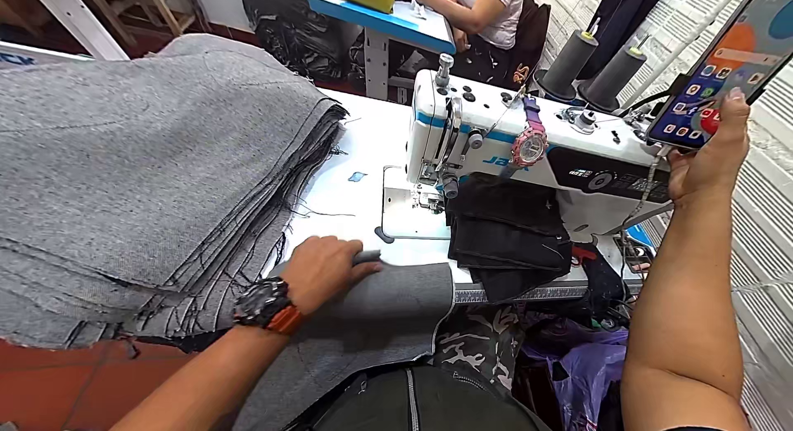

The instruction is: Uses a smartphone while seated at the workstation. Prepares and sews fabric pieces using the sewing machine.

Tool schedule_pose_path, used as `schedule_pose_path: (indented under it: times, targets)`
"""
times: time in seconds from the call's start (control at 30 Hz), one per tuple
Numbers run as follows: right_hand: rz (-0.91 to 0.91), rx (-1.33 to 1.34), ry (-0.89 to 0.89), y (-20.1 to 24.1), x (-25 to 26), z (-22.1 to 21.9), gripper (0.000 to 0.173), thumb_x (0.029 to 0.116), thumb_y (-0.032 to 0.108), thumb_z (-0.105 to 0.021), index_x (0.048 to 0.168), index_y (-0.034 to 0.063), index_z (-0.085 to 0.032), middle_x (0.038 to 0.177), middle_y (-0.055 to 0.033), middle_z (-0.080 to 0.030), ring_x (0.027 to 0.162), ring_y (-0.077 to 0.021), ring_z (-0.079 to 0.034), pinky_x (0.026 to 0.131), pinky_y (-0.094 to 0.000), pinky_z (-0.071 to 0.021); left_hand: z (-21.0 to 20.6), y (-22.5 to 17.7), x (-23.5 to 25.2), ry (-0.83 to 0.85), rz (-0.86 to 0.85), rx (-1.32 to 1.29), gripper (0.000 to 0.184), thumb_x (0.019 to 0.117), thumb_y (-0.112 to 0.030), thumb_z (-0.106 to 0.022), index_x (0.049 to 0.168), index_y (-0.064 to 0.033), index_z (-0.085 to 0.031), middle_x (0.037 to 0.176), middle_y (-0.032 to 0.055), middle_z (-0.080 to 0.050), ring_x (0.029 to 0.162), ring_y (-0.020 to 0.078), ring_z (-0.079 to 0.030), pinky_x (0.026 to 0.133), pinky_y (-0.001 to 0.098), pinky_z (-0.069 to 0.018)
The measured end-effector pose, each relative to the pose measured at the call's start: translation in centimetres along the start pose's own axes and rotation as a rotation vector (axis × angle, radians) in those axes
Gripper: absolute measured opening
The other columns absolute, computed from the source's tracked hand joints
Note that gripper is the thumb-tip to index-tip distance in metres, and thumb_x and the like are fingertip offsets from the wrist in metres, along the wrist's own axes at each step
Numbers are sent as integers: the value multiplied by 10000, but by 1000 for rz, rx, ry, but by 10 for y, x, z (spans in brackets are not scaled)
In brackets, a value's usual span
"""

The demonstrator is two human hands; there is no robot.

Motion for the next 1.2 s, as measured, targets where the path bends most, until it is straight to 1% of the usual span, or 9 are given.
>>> schedule_pose_path:
  times: [0.1, 0.2, 0.33, 0.57, 0.7, 0.9, 1.03, 1.13, 1.2]
  targets:
    - [-15, -4, 18, 0, 0, 1, 439, 1075, 488, -392, 1354, 172, -516, 1237, 0, -653, 1107, -135, -655, 907, -351, -560, -1, 18, -22, 90, 33, -17, 444, 988, -538, -613, 797, -138, -634, 630, 59, -608, 640, 296, -661, 556, 523, -504]
    - [-8, 22, 35, -2, 2, 2, 454, 1086, 483, -372, 1394, 174, -498, 1270, -5, -649, 1149, -147, -643, 940, -368, -551, -1, 34, -30, -69, 30, -94, 413, 956, -497, -690, 785, -129, -613, 580, 55, -567, 569, 292, -622, 510, 526, -461]
    - [6, 11, 27, -5, 5, 1, 463, 1069, 495, -399, 1387, 173, -499, 1283, -6, -643, 1164, -147, -640, 950, -375, -554, 1, 39, -27, -287, 47, -182, 425, 894, -523, -751, 827, -113, -662, 614, 86, -599, 587, 327, -631, 530, 572, -460]
    - [3, 7, 19, -3, 3, 1, 456, 1071, 487, -412, 1371, 156, -502, 1256, -12, -650, 1130, -143, -652, 927, -363, -562, -1, 40, -18, -281, -20, -260, 331, 893, -463, -775, 895, -148, -675, 722, 36, -633, 660, 265, -647, 574, 549, -500]
    - [0, 30, 18, -1, 3, 2, 438, 1073, 494, -409, 1334, 170, -544, 1226, -6, -669, 1118, -149, -659, 927, -374, -561, -2, 42, -17, -306, -36, -285, 304, 878, -415, -798, 884, -145, -658, 697, 18, -612, 624, 246, -623, 550, 532, -483]
    - [-17, 42, -19, 1, 6, 1, 439, 1059, 475, -451, 1358, 160, -512, 1231, -21, -665, 1122, -170, -662, 913, -398, -574, -2, 43, -19, -318, -4, -278, 310, 883, -419, -797, 872, -143, -654, 697, 21, -614, 627, 245, -621, 555, 529, -485]
    - [97, -29, -9, 19, 12, 2, 545, 986, 337, -619, 1428, 95, -411, 1252, -72, -633, 1108, -201, -678, 912, -432, -607, -2, 42, -20, -325, -7, -273, 310, 888, -412, -792, 863, -137, -651, 698, 24, -608, 625, 239, -613, 557, 522, -484]
    - [210, -246, 18, 23, 20, 11, 706, 858, 227, -741, 1467, 66, -424, 1250, -64, -631, 1100, -120, -656, 953, -322, -563, -2, 42, -20, -334, -17, -268, 316, 884, -416, -794, 858, -138, -646, 685, 17, -599, 611, 232, -606, 547, 511, -482]
    - [252, -299, 41, 22, 20, 14, 756, 808, 162, -757, 1476, 54, -419, 1293, -76, -627, 1123, -119, -651, 954, -310, -563, -2, 41, -20, -342, -21, -270, 317, 885, -411, -793, 861, -131, -646, 686, 22, -598, 608, 234, -603, 545, 510, -480]
Point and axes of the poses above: each hand's wrist, its own x-axis towards the middle knuckle, its own z-axis out of the back of the hand, y = z × x, the point moved 6 cm from there along x, towards the middle knuckle
